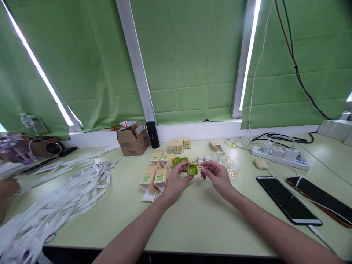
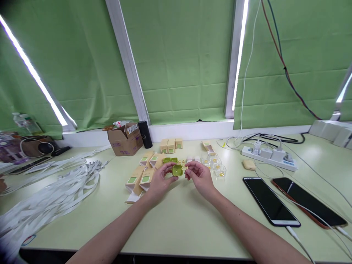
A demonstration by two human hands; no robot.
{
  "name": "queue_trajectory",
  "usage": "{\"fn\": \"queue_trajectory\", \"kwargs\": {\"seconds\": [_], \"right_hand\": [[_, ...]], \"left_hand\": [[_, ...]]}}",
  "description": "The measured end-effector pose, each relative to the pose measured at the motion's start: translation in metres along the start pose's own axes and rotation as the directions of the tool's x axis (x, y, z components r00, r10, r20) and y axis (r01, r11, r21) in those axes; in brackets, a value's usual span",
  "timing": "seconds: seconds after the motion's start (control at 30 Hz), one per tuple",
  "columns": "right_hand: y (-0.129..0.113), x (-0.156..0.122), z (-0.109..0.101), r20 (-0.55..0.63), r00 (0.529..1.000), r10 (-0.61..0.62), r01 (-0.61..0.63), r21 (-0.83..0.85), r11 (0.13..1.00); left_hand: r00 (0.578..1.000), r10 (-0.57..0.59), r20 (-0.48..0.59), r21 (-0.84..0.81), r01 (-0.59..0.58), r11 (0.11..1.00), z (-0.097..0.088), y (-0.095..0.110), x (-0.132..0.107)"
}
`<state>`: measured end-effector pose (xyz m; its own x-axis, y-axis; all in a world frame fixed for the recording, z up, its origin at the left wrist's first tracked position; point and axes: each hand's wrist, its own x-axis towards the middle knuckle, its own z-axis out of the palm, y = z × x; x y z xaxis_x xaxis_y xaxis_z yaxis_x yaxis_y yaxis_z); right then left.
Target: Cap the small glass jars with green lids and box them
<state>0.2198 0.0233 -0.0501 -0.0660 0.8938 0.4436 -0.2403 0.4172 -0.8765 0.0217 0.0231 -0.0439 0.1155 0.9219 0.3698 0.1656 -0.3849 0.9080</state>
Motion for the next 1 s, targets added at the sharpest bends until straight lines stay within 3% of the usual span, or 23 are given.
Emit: {"fn": "queue_trajectory", "kwargs": {"seconds": [0.23, 0.37, 0.5, 0.7, 0.8, 1.0], "right_hand": [[0.002, -0.003, 0.000, -0.004, 1.000, -0.028, 0.028, -0.044, 0.999], [0.003, -0.007, -0.001, 0.007, 0.991, -0.135, 0.132, -0.266, 0.955], [0.000, -0.011, -0.002, 0.091, 0.937, -0.338, 0.335, -0.509, 0.793], [-0.004, -0.012, -0.002, 0.254, 0.810, -0.528, 0.562, -0.593, 0.577], [-0.005, -0.011, -0.005, 0.334, 0.772, -0.541, 0.602, -0.655, 0.456], [-0.006, -0.011, -0.005, 0.388, 0.767, -0.512, 0.583, -0.755, 0.301]], "left_hand": [[1.000, 0.001, 0.016, 0.033, -0.001, 0.999, 0.002, 0.003, -0.003], [0.999, 0.034, 0.019, 0.072, -0.035, 0.997, 0.003, 0.007, -0.006], [0.996, 0.078, 0.039, 0.124, -0.082, 0.989, 0.003, 0.012, -0.010], [0.984, 0.151, 0.092, 0.147, -0.163, 0.976, 0.004, 0.013, -0.012], [0.977, 0.184, 0.108, 0.148, -0.199, 0.969, 0.004, 0.013, -0.013], [0.968, 0.230, 0.098, 0.159, -0.244, 0.957, 0.004, 0.012, -0.013]]}}
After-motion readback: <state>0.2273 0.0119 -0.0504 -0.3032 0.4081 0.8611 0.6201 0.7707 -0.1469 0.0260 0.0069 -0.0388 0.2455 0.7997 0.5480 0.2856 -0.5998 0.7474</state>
